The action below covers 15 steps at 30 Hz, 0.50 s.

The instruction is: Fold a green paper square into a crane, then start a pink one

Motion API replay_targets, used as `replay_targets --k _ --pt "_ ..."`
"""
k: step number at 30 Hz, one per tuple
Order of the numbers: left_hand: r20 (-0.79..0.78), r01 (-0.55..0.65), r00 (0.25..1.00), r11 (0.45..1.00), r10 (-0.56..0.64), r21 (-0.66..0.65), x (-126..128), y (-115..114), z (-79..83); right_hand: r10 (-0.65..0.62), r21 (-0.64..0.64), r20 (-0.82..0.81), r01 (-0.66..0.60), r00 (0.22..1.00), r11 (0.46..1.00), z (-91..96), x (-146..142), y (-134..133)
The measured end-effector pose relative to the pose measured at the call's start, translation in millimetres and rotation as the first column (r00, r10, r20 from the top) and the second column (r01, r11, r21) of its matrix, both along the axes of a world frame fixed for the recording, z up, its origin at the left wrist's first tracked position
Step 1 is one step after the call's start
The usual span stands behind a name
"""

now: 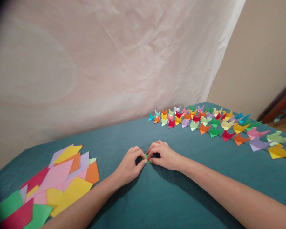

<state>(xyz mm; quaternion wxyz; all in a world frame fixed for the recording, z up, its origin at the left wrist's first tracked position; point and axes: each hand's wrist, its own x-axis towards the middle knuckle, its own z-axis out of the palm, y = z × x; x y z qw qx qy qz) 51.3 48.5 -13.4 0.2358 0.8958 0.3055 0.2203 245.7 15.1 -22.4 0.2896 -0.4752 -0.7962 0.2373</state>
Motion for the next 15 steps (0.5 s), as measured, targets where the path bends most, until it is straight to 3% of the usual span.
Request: replay_targets --k 11,15 --pt "-0.015 -0.003 1.000 1.000 0.003 0.001 0.4 0.6 1.4 0.010 0.032 -0.036 -0.009 0.999 0.999 -0.3 -0.5 -1.8" --pt "-0.013 0.006 1.000 1.000 -0.006 -0.003 0.5 0.3 2.6 0.081 0.089 -0.039 -0.078 0.996 0.993 3.4 2.9 -6.0"
